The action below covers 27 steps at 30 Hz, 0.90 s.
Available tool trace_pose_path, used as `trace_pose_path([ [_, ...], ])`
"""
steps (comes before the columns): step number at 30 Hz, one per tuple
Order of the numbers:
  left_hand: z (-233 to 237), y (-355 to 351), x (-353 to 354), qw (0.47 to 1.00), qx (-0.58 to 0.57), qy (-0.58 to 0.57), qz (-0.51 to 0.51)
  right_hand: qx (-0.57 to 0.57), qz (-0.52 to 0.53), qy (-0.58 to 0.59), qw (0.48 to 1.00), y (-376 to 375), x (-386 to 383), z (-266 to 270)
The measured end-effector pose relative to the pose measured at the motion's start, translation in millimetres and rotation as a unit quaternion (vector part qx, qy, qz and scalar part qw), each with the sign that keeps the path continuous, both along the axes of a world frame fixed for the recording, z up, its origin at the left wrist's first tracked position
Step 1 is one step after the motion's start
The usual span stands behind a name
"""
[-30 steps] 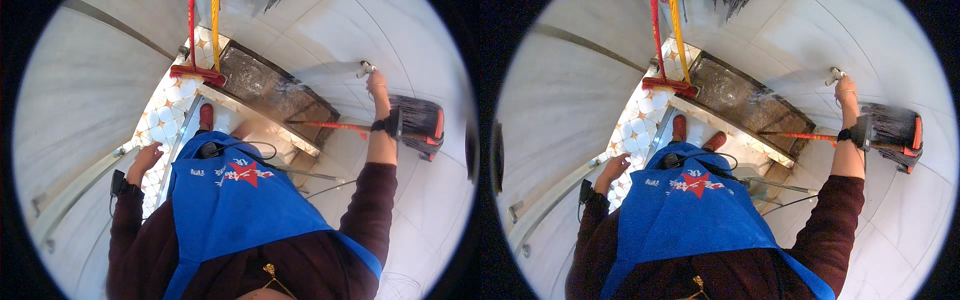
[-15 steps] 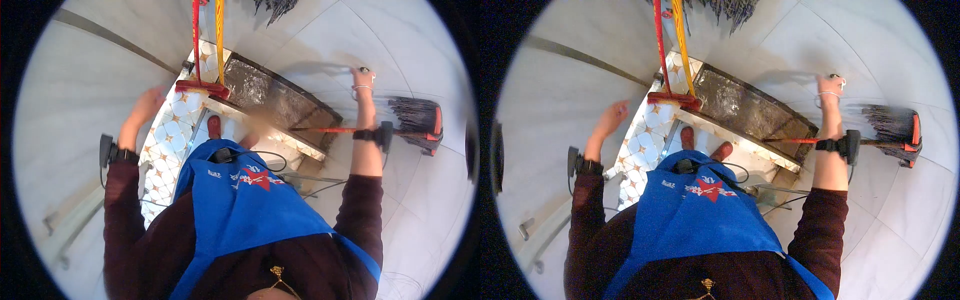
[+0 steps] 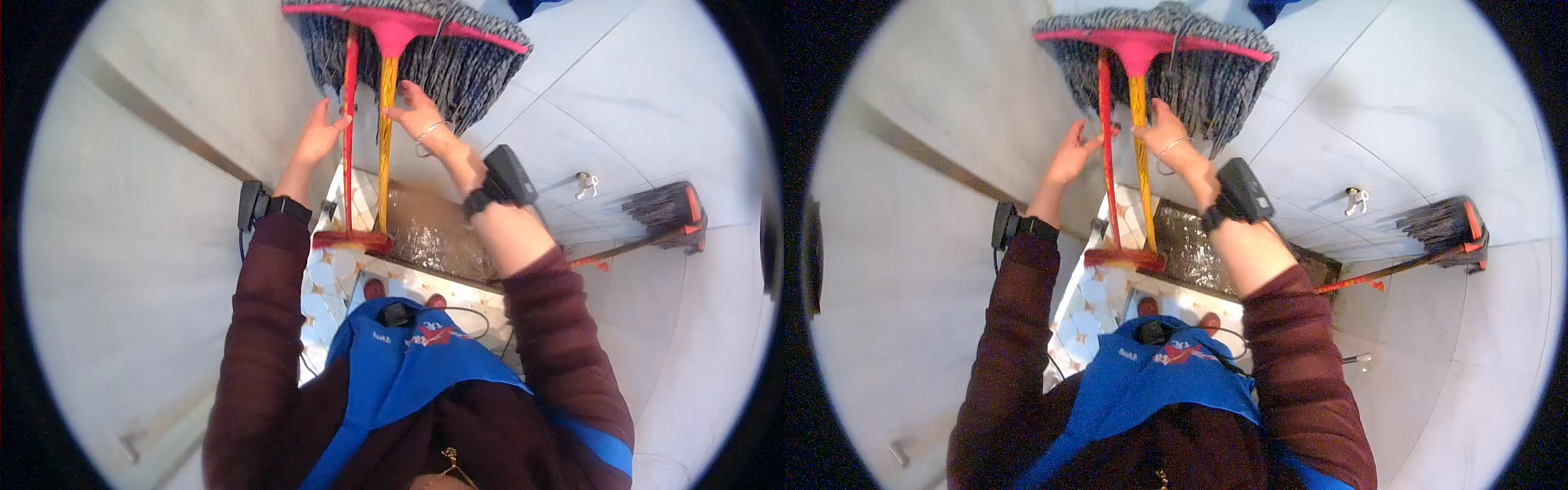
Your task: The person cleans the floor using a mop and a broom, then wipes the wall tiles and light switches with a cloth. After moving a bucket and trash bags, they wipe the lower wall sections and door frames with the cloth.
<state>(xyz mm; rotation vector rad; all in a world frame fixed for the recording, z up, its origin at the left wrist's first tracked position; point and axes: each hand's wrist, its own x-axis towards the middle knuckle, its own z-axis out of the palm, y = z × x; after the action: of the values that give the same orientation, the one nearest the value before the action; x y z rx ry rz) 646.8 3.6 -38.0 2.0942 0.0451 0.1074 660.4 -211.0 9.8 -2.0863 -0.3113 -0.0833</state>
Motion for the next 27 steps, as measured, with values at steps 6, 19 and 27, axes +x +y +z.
trace_pose_path([
  [6, -35.9, -9.3, 49.2, 0.987, -0.154, -0.026, -0.028, 0.160, -0.083, -0.007, 0.984, 46.0, 38.8, 0.3],
  [19, -14.3, -5.6, -98.3, 0.979, -0.096, 0.063, -0.167, 0.250, -0.232, -0.056, 0.938, -77.1, -85.7, 44.7],
  [27, 19.0, -19.8, -132.2, 0.971, -0.133, 0.042, -0.193, 0.171, -0.334, -0.272, 0.886, -202.9, -171.0, 144.0],
])
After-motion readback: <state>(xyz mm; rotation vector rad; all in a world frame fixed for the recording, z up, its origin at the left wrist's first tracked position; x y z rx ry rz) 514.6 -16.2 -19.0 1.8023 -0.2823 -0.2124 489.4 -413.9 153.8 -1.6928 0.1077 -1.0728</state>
